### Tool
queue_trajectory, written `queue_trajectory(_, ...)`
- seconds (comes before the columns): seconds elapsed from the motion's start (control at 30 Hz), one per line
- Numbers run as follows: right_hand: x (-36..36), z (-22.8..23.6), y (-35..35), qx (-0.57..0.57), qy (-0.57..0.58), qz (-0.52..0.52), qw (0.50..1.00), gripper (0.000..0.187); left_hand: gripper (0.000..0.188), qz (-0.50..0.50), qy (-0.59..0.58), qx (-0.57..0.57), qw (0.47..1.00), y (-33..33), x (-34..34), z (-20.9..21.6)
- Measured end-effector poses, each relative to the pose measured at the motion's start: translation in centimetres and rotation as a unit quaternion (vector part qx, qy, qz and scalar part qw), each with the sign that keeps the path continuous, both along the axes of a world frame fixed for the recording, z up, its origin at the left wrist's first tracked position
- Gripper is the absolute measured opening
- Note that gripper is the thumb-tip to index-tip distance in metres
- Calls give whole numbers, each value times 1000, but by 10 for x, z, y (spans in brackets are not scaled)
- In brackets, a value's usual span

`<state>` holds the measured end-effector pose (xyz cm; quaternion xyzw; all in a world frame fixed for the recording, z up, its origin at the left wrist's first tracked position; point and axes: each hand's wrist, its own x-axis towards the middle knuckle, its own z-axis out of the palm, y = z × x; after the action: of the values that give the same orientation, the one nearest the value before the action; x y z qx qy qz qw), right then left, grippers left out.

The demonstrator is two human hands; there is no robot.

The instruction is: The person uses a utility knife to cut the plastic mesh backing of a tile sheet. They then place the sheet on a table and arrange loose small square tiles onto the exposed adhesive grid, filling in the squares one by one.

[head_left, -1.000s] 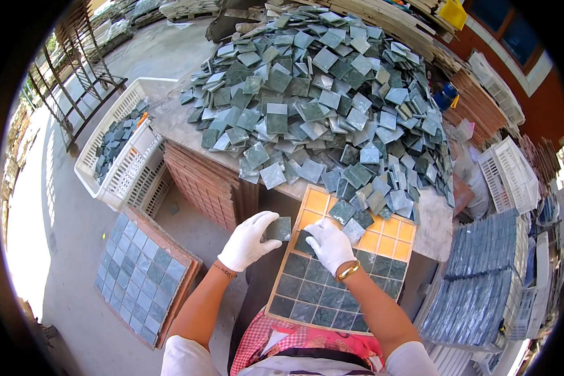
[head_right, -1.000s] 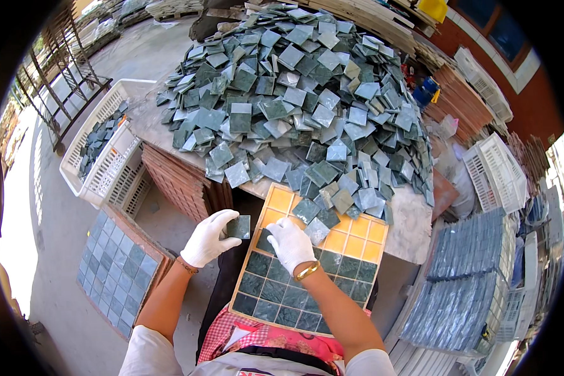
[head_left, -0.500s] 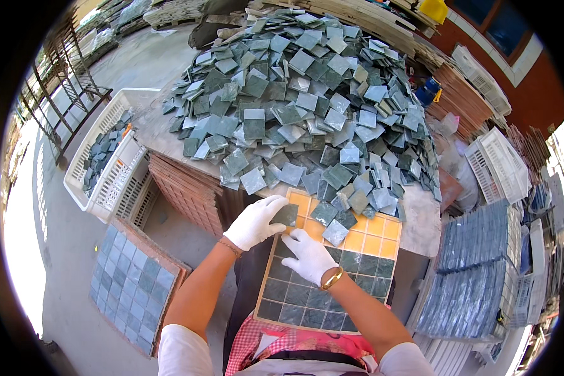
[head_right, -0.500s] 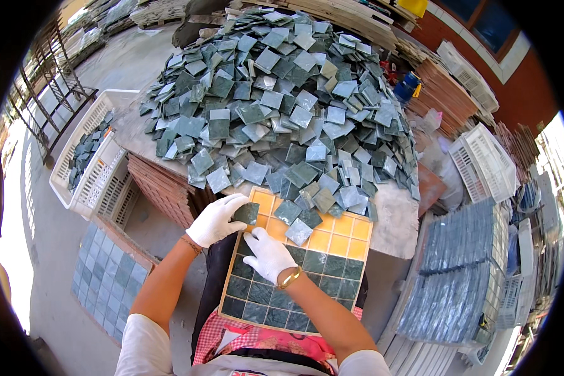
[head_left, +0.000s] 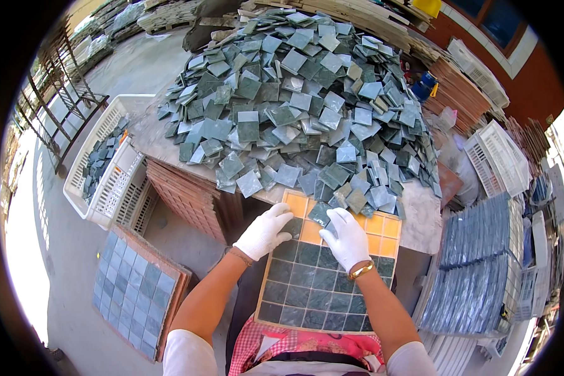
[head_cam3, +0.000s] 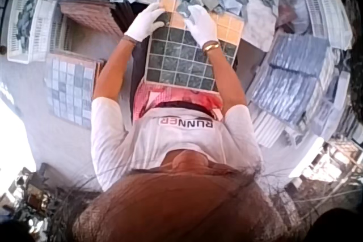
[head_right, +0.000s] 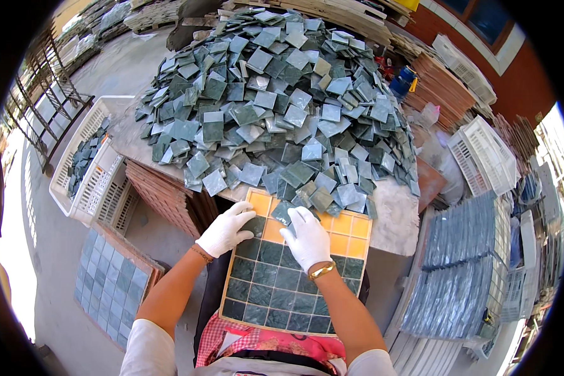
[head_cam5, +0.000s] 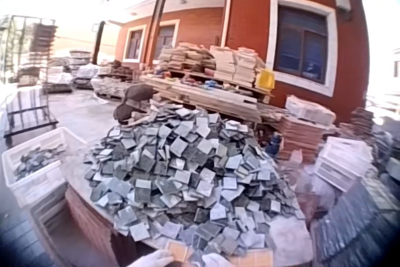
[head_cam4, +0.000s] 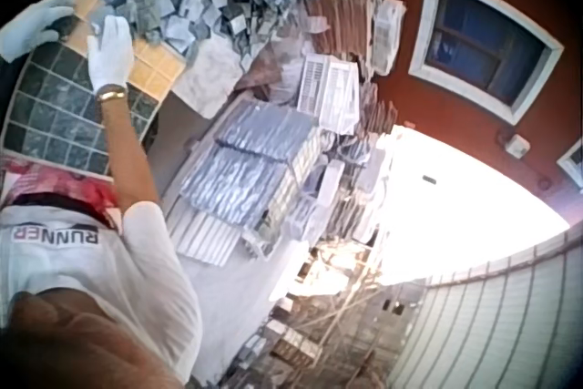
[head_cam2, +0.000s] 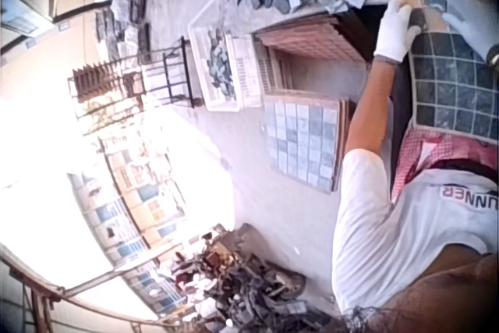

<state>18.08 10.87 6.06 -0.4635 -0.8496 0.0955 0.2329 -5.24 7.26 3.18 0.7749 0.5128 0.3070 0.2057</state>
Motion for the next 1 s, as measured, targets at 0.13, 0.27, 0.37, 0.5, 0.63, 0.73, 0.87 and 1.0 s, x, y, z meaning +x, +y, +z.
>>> queue_trajectory(0.13,-33,20,11,-71,-171,-89,979,50,47,25,64,-13,998,-6,11,11)
queue_trajectory(0.27,-33,31,20,-133,-161,-76,975,50,50,61,69,4,996,-22,21,18)
queue_trajectory(0.37,-19,25,12,-140,-42,-1,989,55,51,122,52,57,990,-41,35,17)
queue_trajectory(0.5,-1,8,-1,-149,-24,110,982,56,56,126,54,118,983,-39,44,10)
queue_trajectory(0.63,24,13,-11,-107,-34,-48,992,59,61,42,88,91,991,-19,41,14)
queue_trajectory(0.73,27,16,-14,-137,-87,-75,984,61,56,-14,124,73,989,-3,49,13)
queue_trajectory(0.87,17,19,-11,-149,-119,-90,978,46,48,17,105,40,994,3,53,16)
queue_trajectory(1.0,29,12,-2,-175,-42,-106,978,40,48,39,129,28,991,5,55,19)
